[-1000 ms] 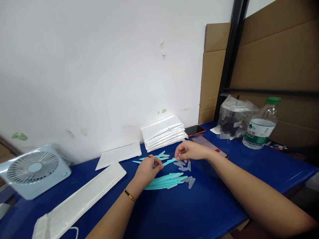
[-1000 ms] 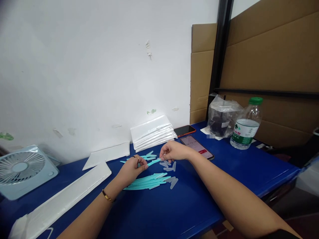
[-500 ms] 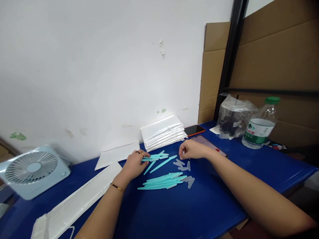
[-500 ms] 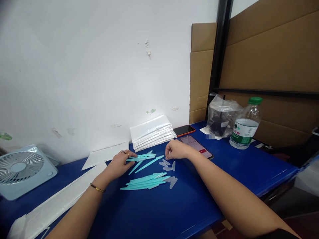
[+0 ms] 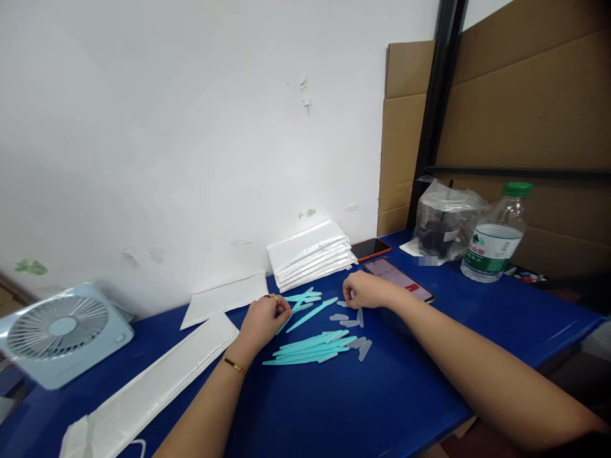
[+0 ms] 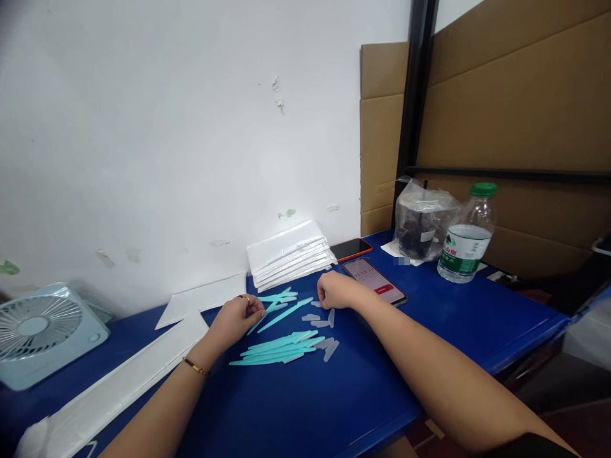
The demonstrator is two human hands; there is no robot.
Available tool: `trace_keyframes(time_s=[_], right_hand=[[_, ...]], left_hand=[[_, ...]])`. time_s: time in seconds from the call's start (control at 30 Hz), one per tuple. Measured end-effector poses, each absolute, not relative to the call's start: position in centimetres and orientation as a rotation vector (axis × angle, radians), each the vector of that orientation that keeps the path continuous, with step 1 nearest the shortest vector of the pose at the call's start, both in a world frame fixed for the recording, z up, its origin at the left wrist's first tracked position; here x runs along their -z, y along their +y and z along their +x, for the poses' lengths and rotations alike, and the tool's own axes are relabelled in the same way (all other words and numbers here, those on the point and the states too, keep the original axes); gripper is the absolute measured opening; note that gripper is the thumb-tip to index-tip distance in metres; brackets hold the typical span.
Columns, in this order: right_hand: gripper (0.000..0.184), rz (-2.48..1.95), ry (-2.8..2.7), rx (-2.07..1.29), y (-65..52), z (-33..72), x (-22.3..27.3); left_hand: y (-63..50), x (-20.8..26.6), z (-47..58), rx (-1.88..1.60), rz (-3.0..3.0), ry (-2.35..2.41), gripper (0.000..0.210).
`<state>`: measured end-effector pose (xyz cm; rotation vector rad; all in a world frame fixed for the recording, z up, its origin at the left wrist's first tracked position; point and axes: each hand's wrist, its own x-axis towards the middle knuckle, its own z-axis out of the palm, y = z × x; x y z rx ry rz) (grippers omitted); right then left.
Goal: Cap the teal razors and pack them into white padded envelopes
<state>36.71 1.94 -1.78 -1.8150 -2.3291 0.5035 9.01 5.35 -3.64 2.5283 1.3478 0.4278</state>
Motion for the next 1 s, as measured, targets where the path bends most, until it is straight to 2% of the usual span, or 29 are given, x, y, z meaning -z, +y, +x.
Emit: trace_keyframes(time_s=[0.1, 0.17, 0.27, 0.43, 1.0], right_hand=[[0.009, -1.886, -2.284, -0.391, 2.1, 37.0, 1.7], [0.010, -1.881, -2.260, -0.339, 2.3, 37.1, 1.9], [0.009, -1.766, -2.286, -0.312, 2.8, 37.0, 2.4], [0.009, -1.631, -2.326, -0.291, 3.3, 36.9, 3.5], [0.011, -1.450, -2.465, -0.329, 3.1, 35.3, 3.4]], left_hand=[[5.0, 4.3, 9.6, -0.532, 2.600, 1.309, 0.028], [4.8, 4.7, 9.8, -0.624, 2.659, 1.317, 0.046], [4.8, 5.5, 9.8, -0.483, 2.708, 1.264, 0.062], [5.0, 6.4, 9.9, -0.210, 2.732, 1.191, 0.054], [5.1, 6.5, 10.3, -0.208, 2.706, 1.165, 0.050]])
